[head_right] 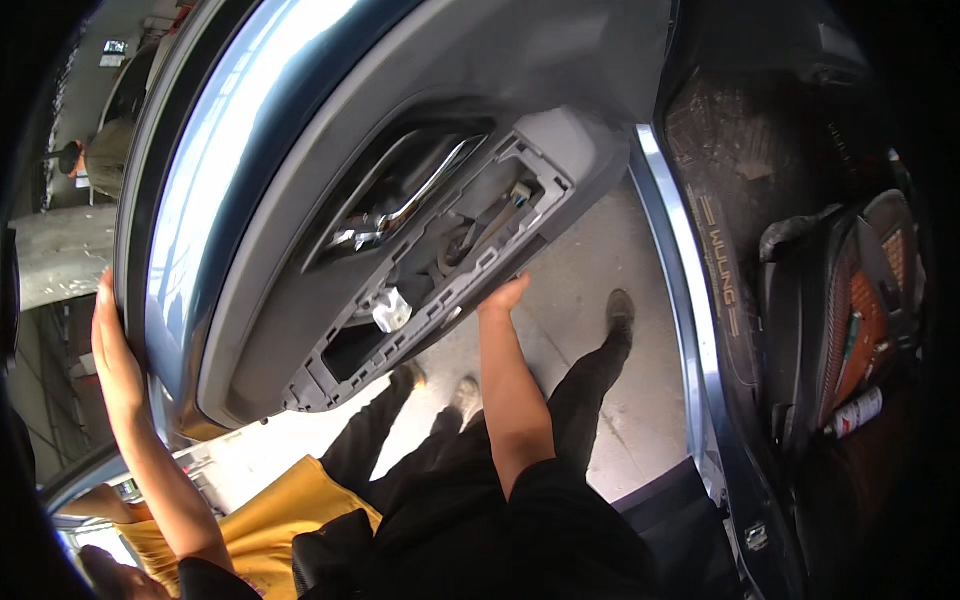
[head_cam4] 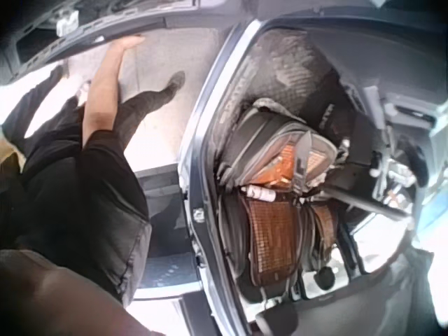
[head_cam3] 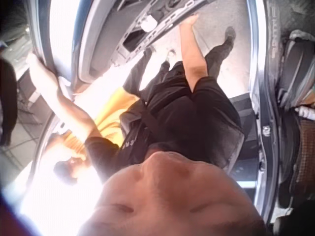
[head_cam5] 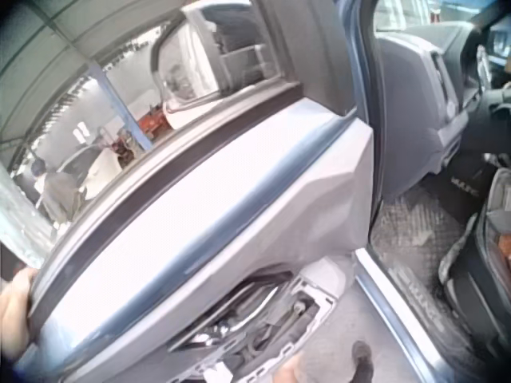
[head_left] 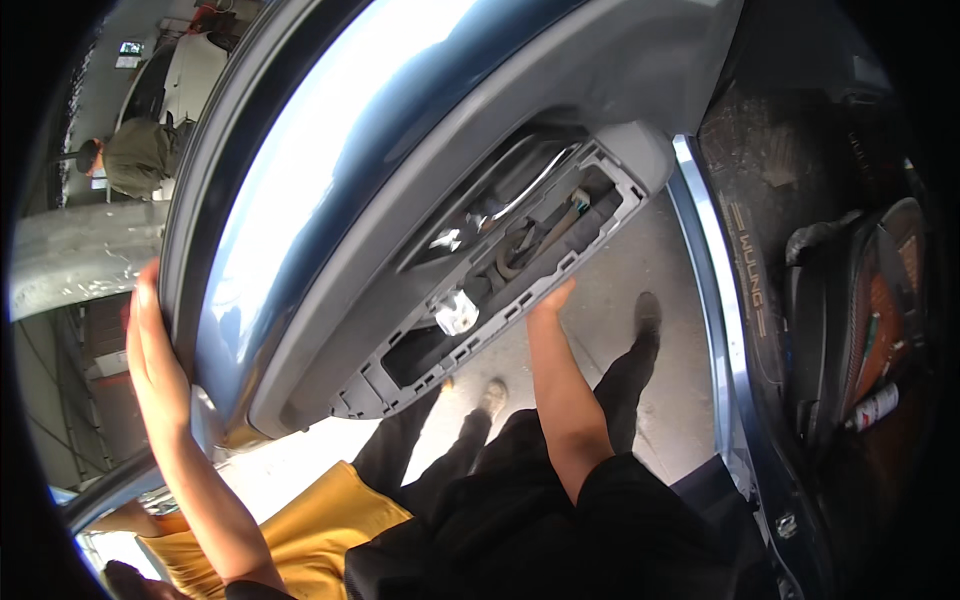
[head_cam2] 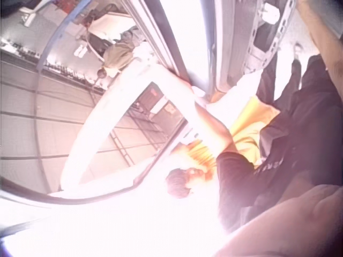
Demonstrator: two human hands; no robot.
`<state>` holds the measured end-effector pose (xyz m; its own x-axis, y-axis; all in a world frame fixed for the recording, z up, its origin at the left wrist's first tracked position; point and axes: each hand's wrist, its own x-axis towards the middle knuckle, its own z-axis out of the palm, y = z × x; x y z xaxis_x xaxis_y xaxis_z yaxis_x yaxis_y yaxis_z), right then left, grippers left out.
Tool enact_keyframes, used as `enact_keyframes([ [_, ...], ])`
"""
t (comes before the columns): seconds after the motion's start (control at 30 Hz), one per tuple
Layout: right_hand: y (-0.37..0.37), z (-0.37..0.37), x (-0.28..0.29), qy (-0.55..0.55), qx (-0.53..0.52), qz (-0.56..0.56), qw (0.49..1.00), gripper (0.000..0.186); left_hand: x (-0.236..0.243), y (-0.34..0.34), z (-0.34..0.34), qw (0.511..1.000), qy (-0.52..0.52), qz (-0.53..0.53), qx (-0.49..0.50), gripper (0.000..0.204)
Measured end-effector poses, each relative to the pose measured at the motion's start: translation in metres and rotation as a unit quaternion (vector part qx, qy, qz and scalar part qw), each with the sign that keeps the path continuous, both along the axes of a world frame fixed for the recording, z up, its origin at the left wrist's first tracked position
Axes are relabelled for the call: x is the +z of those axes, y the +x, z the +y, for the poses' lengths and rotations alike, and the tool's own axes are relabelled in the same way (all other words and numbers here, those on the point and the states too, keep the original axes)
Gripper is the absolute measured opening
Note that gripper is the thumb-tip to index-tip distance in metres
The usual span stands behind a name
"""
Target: The person removes the door panel trim and weather stripping from a car door, then uses a screwdriver to detach the door handle assembly. They spray lubricant into the door mechanism and reattach the handle.
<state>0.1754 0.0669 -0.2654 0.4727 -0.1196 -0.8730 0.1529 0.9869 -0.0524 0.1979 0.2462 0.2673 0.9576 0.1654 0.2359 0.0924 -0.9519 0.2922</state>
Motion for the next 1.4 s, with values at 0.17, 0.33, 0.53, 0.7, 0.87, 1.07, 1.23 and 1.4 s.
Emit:
enact_keyframes([
  [0.17,-0.031,0.0,-0.019,-0.08,0.116,0.075,0.987,0.068,0.005,0.005,-0.035,1.0,0.007,-0.012,-0.025,0.05],
  [0.33,-0.175,0.037,-0.078,-0.072,0.192,0.199,0.958,0.064,0.007,-0.001,-0.039,0.999,-0.001,-0.025,-0.022,0.048],
  [0.53,-0.188,0.164,-0.084,0.062,0.188,0.218,0.956,0.062,0.008,-0.001,-0.035,0.991,-0.116,0.013,-0.062,0.049],
  [0.7,-0.092,0.221,-0.055,0.113,0.088,0.057,0.988,0.058,0.004,-0.004,-0.035,0.985,-0.154,0.016,-0.082,0.046],
  [0.87,-0.143,0.218,-0.071,0.103,0.132,0.106,0.98,0.054,-0.003,-0.003,-0.022,0.989,-0.14,-0.053,0.009,0.051],
  [1.07,-0.199,0.119,-0.082,-0.132,0.35,0.196,0.906,0.046,0.011,0.002,-0.031,0.993,-0.064,0.058,-0.078,0.047],
  [1.23,-0.131,-0.078,0.116,-0.508,0.354,-0.068,0.782,0.038,0.011,-0.002,-0.026,0.995,0.006,-0.025,-0.092,0.038],
  [1.4,-0.022,-0.153,0.365,-0.784,0.422,-0.371,0.265,0.033,0.018,0.003,-0.039,0.991,0.059,-0.009,-0.118,0.04],
])
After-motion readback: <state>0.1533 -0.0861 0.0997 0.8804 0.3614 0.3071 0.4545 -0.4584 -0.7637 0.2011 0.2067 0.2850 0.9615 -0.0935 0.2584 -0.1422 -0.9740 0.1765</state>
